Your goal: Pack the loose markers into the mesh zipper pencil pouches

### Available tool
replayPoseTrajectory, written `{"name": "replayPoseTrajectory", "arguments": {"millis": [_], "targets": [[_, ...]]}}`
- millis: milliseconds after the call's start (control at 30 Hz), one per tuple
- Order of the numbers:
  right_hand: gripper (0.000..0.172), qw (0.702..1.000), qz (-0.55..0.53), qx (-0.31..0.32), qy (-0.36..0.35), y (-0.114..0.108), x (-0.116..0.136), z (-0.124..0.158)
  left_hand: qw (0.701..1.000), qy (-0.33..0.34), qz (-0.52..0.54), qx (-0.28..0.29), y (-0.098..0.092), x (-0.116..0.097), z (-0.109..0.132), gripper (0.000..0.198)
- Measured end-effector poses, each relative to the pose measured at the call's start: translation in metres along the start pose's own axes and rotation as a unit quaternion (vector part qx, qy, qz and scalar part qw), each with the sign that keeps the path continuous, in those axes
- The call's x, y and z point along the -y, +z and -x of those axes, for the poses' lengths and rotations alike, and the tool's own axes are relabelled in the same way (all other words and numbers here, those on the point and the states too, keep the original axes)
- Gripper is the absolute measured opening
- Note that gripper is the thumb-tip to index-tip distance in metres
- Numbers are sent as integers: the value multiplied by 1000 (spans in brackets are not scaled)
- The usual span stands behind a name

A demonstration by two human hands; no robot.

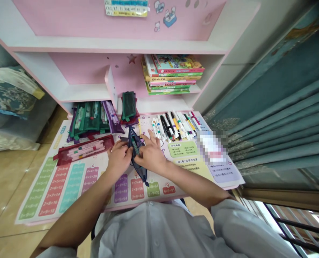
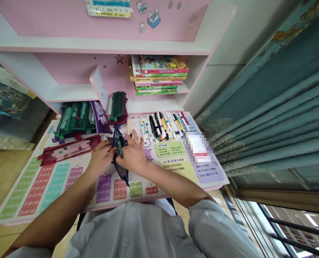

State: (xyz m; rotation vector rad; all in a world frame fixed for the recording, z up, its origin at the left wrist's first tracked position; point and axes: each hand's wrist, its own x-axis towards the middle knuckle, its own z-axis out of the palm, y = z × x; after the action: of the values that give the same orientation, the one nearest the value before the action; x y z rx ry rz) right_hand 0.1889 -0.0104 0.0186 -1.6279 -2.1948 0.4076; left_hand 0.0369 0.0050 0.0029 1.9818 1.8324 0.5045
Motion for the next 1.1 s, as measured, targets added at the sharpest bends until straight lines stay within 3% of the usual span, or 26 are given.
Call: {"name": "replayPoseTrajectory", "arguments": {"millis": [433,533,700,933,1100], "targets": [[21,1000,8,11,16,7,-5,-2,1000,1,-10,4,-2,-2,0,29],[23,999,-25,-26,12,4,-9,-1,1000,4,-9,3,-1,-1,1,29],[22,985,-52,-164,9,-9,-33,-9,1000,3,-7,7,-2,0,1,32],[20,945,47,-272,176,-30,-101,-31,1000,-8,-5,18,-1,1,1,34],[27,913,113,-260,293,-36,-139,-38,1000,-1,-2,7,-1,2,1,35]]}}
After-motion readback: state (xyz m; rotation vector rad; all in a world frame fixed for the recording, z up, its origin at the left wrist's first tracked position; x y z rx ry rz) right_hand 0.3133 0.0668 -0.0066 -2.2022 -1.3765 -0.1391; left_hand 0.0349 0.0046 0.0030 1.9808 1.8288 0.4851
